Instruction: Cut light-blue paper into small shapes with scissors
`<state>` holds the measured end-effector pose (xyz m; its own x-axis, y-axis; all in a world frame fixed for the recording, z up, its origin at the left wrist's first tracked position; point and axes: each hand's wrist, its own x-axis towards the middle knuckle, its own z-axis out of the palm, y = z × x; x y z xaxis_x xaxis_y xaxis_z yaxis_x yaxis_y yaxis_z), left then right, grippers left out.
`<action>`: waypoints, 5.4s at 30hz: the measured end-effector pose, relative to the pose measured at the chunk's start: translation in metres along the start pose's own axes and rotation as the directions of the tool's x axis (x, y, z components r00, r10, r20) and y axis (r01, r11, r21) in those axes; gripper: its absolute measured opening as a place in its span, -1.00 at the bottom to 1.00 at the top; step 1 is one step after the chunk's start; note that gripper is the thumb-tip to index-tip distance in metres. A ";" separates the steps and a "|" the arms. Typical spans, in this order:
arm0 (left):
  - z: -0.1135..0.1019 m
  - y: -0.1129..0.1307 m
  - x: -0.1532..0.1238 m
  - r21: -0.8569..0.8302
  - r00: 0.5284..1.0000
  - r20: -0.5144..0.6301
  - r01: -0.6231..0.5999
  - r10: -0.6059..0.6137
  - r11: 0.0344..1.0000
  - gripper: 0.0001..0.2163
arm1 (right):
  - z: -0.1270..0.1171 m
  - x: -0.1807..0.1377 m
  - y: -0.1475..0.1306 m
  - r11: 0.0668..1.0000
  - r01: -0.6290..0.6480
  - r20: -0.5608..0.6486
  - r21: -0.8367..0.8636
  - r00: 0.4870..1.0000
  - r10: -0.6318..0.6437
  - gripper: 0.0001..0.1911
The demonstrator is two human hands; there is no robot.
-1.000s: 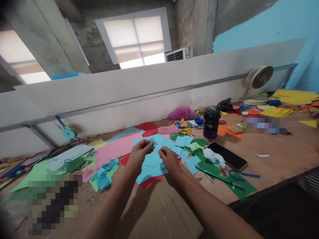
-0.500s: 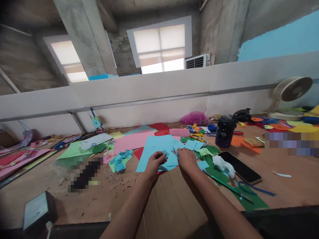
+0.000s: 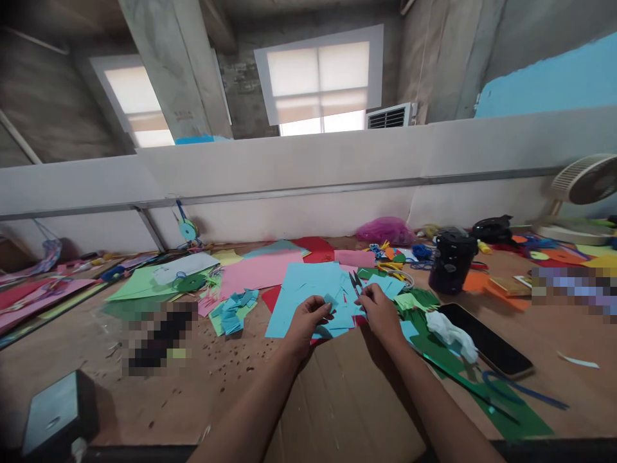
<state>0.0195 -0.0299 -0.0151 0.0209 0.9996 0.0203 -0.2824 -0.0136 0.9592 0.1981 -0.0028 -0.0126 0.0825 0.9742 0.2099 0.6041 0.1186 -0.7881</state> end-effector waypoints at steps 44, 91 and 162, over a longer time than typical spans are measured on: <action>-0.001 -0.004 0.004 -0.147 0.986 0.059 0.165 -0.158 0.975 -0.65 | -0.017 -0.034 -0.021 0.981 0.163 0.287 0.103 0.940 -0.186 -0.68; -0.003 -0.009 0.004 -0.164 0.986 0.074 0.161 -0.151 0.973 -0.65 | -0.012 -0.036 -0.017 0.973 0.230 0.270 0.000 0.937 -0.222 -0.66; 0.000 -0.002 0.000 -0.154 0.980 0.118 0.180 -0.163 0.971 -0.64 | -0.015 -0.037 -0.021 0.970 0.245 0.263 0.014 0.935 -0.240 -0.64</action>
<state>0.0198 -0.0297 -0.0167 0.1797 0.9783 -0.1035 -0.4182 0.1712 0.8921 0.1946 -0.0443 0.0050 -0.2761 0.9325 0.2328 0.5947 0.3560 -0.7209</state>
